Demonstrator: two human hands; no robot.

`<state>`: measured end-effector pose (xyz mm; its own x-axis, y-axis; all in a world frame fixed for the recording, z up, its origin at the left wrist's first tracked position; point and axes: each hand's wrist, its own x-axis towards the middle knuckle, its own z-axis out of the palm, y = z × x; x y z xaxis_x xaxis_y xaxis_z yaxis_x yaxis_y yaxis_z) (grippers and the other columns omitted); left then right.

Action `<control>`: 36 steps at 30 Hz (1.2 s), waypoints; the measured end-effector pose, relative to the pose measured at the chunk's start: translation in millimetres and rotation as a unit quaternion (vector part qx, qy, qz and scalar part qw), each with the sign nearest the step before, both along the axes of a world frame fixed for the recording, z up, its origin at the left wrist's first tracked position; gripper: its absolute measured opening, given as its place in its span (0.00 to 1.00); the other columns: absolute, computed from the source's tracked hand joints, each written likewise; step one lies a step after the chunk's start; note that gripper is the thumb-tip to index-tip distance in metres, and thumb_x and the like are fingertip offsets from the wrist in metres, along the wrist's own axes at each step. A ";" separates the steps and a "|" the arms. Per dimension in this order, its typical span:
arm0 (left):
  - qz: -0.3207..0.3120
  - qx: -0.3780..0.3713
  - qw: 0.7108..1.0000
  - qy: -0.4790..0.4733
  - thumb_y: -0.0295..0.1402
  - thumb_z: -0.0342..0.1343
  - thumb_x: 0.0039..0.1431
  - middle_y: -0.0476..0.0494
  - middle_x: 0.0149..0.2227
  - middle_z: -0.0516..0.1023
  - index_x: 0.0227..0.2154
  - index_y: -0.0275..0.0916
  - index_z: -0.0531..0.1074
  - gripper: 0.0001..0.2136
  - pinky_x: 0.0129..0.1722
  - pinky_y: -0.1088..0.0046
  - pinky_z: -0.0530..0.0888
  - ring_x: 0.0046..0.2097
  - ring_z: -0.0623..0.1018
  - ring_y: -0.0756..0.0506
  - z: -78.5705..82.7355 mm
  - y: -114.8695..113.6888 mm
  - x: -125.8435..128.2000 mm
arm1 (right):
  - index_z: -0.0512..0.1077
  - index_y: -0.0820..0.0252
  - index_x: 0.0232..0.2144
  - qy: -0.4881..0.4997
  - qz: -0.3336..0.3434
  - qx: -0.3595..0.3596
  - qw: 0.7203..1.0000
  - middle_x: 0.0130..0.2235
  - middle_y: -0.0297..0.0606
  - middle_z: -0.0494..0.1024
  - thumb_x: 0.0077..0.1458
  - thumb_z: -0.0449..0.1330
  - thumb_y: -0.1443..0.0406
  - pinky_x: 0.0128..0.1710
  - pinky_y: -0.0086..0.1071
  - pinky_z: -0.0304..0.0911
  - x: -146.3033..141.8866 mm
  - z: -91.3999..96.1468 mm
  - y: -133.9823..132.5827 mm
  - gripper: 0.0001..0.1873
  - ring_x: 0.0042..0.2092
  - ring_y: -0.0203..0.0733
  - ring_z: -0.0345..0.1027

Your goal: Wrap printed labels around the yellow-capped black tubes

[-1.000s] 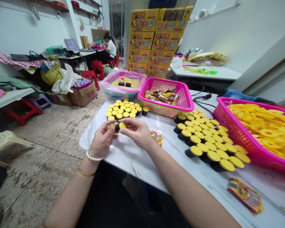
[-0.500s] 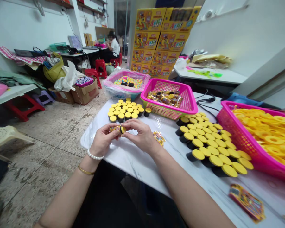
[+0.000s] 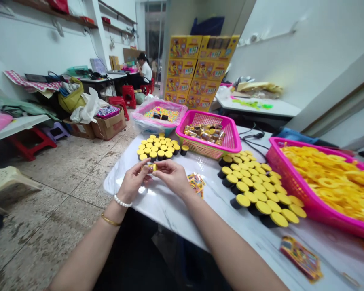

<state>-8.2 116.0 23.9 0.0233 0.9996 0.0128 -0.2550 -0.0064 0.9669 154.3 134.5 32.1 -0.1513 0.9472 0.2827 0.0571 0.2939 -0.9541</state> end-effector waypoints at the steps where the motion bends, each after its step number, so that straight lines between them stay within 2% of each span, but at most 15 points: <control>1: -0.003 -0.020 1.000 -0.014 0.52 0.64 0.51 0.46 0.29 0.78 0.46 0.35 0.75 0.27 0.20 0.78 0.67 0.23 0.74 0.52 -1.0 1.4 -0.8 | 0.80 0.58 0.36 -0.017 -0.016 0.047 0.999 0.37 0.40 0.82 0.42 0.73 0.57 0.41 0.40 0.75 2.8 1.3 0.8 0.18 0.38 0.44 0.77; 3: -0.017 -0.039 0.999 -0.026 0.55 0.62 0.51 0.48 0.26 0.75 0.41 0.34 0.73 0.27 0.16 0.79 0.63 0.20 0.72 0.53 -3.3 3.1 -3.6 | 0.80 0.56 0.36 -0.065 -0.029 0.129 0.989 0.39 0.41 0.81 0.43 0.73 0.58 0.42 0.40 0.74 7.2 3.8 0.7 0.16 0.41 0.44 0.76; 5: -0.039 -0.025 0.999 -0.023 0.52 0.63 0.51 0.49 0.24 0.73 0.36 0.34 0.72 0.24 0.17 0.80 0.62 0.19 0.70 0.54 -4.7 2.8 -6.8 | 0.81 0.55 0.34 -0.086 -0.022 0.142 0.986 0.38 0.41 0.81 0.43 0.73 0.58 0.42 0.41 0.73 7.6 3.9 -1.5 0.14 0.40 0.44 0.76; 8: -0.041 0.017 0.999 -0.015 0.46 0.67 0.51 0.51 0.25 0.73 0.36 0.35 0.72 0.19 0.20 0.81 0.63 0.22 0.68 0.56 -3.4 0.4 -9.8 | 0.80 0.58 0.32 -0.031 -0.014 -0.005 0.999 0.33 0.40 0.82 0.40 0.74 0.56 0.38 0.38 0.74 0.6 -2.1 -4.8 0.17 0.34 0.42 0.76; 11: -0.031 0.034 0.999 0.001 0.43 0.68 0.50 0.52 0.26 0.72 0.38 0.36 0.73 0.19 0.23 0.81 0.64 0.23 0.68 0.56 0.8 -1.6 -9.6 | 0.78 0.62 0.28 0.056 0.001 -0.186 0.981 0.25 0.37 0.79 0.36 0.76 0.52 0.30 0.34 0.72 -7.3 -9.4 -5.3 0.22 0.26 0.37 0.73; 15: -0.055 0.013 0.998 0.010 0.47 0.66 0.51 0.52 0.23 0.72 0.36 0.35 0.72 0.20 0.19 0.80 0.61 0.20 0.67 0.55 2.5 -2.1 -7.7 | 0.74 0.63 0.25 0.109 0.061 -0.263 0.957 0.23 0.35 0.77 0.37 0.75 0.50 0.25 0.29 0.70 -4.5 -7.6 -2.6 0.24 0.23 0.34 0.71; 17: -0.057 0.002 0.998 0.008 0.50 0.64 0.52 0.52 0.22 0.71 0.34 0.35 0.70 0.21 0.17 0.80 0.59 0.19 0.66 0.55 0.2 -0.5 -6.9 | 0.77 0.61 0.32 0.125 0.085 -0.267 0.952 0.29 0.37 0.79 0.41 0.73 0.49 0.28 0.30 0.73 1.5 -2.2 -0.5 0.24 0.26 0.35 0.74; 20: -0.042 -0.009 0.999 -0.003 0.53 0.62 0.52 0.54 0.19 0.69 0.34 0.37 0.68 0.22 0.15 0.81 0.58 0.17 0.65 0.55 -4.4 2.6 -6.1 | 0.76 0.50 0.48 0.140 0.110 -0.228 0.957 0.42 0.36 0.80 0.43 0.74 0.55 0.39 0.36 0.76 8.5 4.1 1.0 0.29 0.35 0.39 0.78; 22: -0.046 -0.021 0.999 -0.002 0.55 0.61 0.52 0.55 0.17 0.68 0.33 0.37 0.68 0.24 0.13 0.81 0.56 0.15 0.64 0.55 -5.6 3.7 -5.8 | 0.76 0.48 0.49 0.099 0.126 -0.175 0.971 0.47 0.36 0.79 0.41 0.75 0.61 0.43 0.37 0.74 8.6 4.2 -1.1 0.30 0.40 0.39 0.78; 24: -0.055 -0.031 0.998 0.008 0.57 0.60 0.51 0.55 0.17 0.68 0.31 0.37 0.67 0.25 0.11 0.80 0.55 0.13 0.62 0.56 -4.7 3.7 -5.8 | 0.78 0.51 0.46 0.048 0.140 -0.133 0.980 0.43 0.35 0.81 0.41 0.74 0.65 0.43 0.35 0.73 5.0 1.5 -6.0 0.26 0.39 0.38 0.77; 27: -0.083 -0.032 0.996 0.023 0.60 0.58 0.51 0.54 0.16 0.69 0.34 0.36 0.68 0.27 0.11 0.80 0.55 0.12 0.63 0.55 -1.4 2.7 -6.6 | 0.79 0.54 0.41 0.027 0.147 -0.119 0.982 0.30 0.31 0.81 0.42 0.73 0.65 0.36 0.35 0.73 0.1 0.1 -10.8 0.20 0.30 0.37 0.75; 29: -0.094 -0.035 0.994 0.031 0.59 0.58 0.51 0.54 0.16 0.70 0.40 0.36 0.68 0.29 0.11 0.80 0.56 0.12 0.64 0.54 -0.4 2.0 -7.3 | 0.78 0.55 0.39 0.038 0.104 -0.111 0.988 0.28 0.30 0.80 0.40 0.74 0.65 0.33 0.35 0.74 3.9 7.3 -4.3 0.20 0.27 0.36 0.74; 31: -0.087 -0.041 0.995 0.039 0.57 0.60 0.51 0.54 0.17 0.71 0.44 0.36 0.66 0.29 0.11 0.81 0.57 0.13 0.65 0.54 -1.4 1.6 -7.4 | 0.76 0.55 0.38 0.084 -0.005 -0.062 0.995 0.32 0.31 0.80 0.39 0.75 0.63 0.34 0.34 0.74 15.8 22.0 12.4 0.21 0.30 0.36 0.75; 34: -0.070 -0.041 0.996 0.039 0.54 0.61 0.52 0.54 0.19 0.72 0.44 0.36 0.66 0.28 0.12 0.81 0.58 0.14 0.66 0.54 -5.1 1.2 -6.6 | 0.72 0.54 0.40 0.161 -0.165 0.012 0.973 0.38 0.32 0.79 0.37 0.75 0.57 0.37 0.33 0.75 42.3 44.8 43.3 0.27 0.36 0.38 0.78; 36: -0.070 -0.035 0.996 0.039 0.53 0.61 0.52 0.54 0.19 0.71 0.41 0.35 0.68 0.25 0.12 0.80 0.58 0.15 0.66 0.54 -7.3 1.0 -6.2 | 0.72 0.56 0.38 0.077 -0.221 -0.021 0.972 0.36 0.35 0.78 0.39 0.72 0.50 0.27 0.32 0.72 57.1 48.7 53.6 0.27 0.32 0.40 0.76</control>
